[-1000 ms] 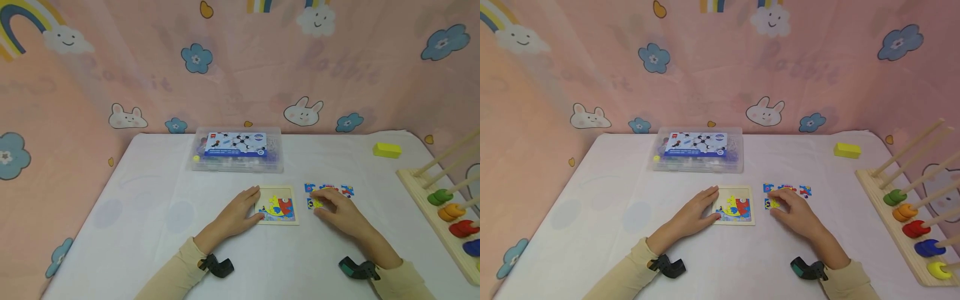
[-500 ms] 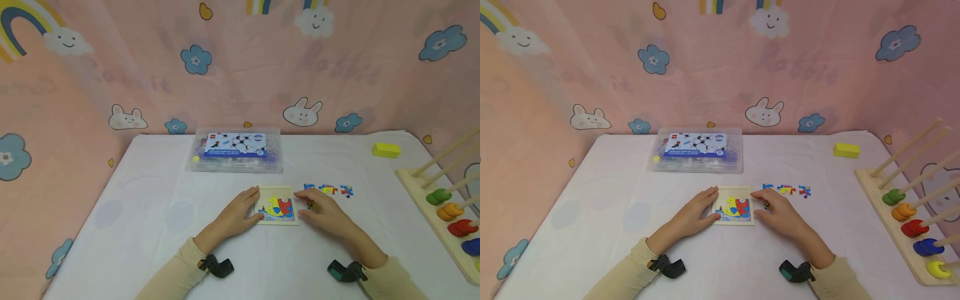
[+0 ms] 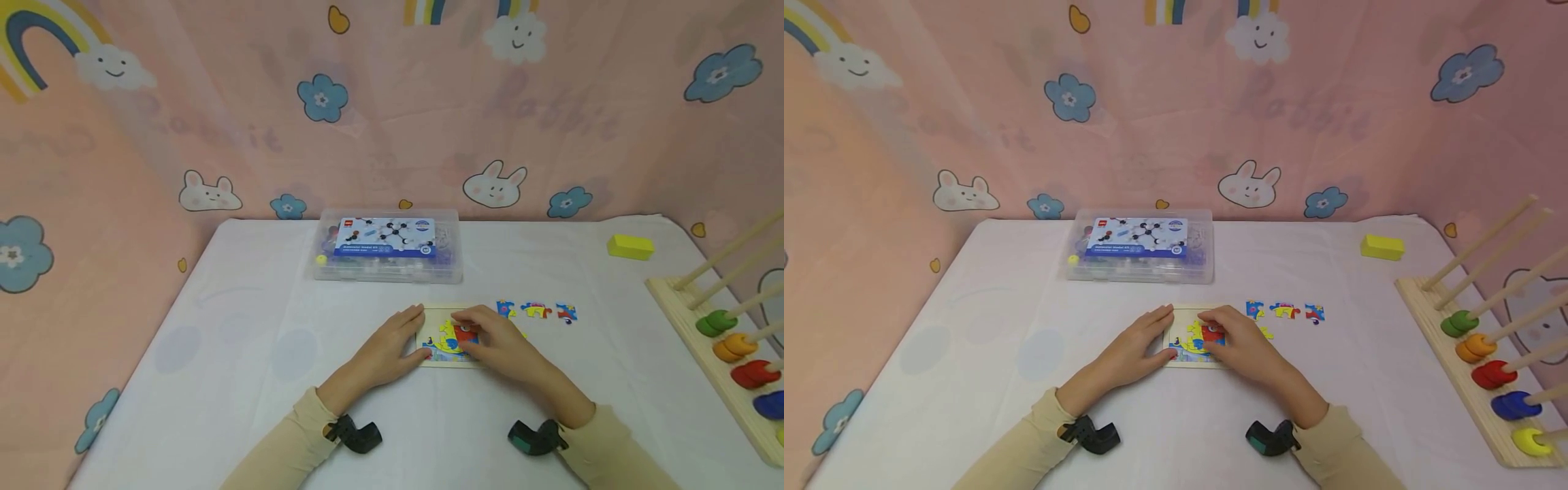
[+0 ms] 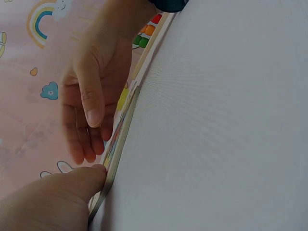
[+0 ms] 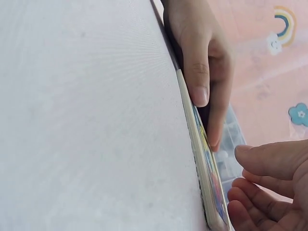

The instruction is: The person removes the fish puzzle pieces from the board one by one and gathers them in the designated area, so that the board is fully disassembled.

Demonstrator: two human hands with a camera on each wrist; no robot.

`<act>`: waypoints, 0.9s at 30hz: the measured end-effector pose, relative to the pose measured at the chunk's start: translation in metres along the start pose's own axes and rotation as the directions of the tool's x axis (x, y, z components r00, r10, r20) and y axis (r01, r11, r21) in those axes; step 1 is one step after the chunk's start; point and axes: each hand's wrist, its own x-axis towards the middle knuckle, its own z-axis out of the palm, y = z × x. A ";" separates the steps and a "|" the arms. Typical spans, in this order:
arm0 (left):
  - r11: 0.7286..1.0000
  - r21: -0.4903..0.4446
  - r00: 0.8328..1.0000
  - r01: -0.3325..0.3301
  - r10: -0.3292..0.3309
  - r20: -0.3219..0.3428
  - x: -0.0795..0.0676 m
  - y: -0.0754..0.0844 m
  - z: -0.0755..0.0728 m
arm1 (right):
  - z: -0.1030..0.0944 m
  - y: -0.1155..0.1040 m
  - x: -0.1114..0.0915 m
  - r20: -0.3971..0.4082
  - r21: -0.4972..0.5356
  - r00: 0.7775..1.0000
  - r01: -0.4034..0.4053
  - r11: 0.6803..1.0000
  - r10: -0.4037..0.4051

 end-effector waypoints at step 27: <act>1.000 -0.015 1.000 0.000 0.000 0.007 0.001 -0.002 0.000 | 0.012 -0.005 0.008 0.032 -0.057 0.999 -0.028 0.998 0.030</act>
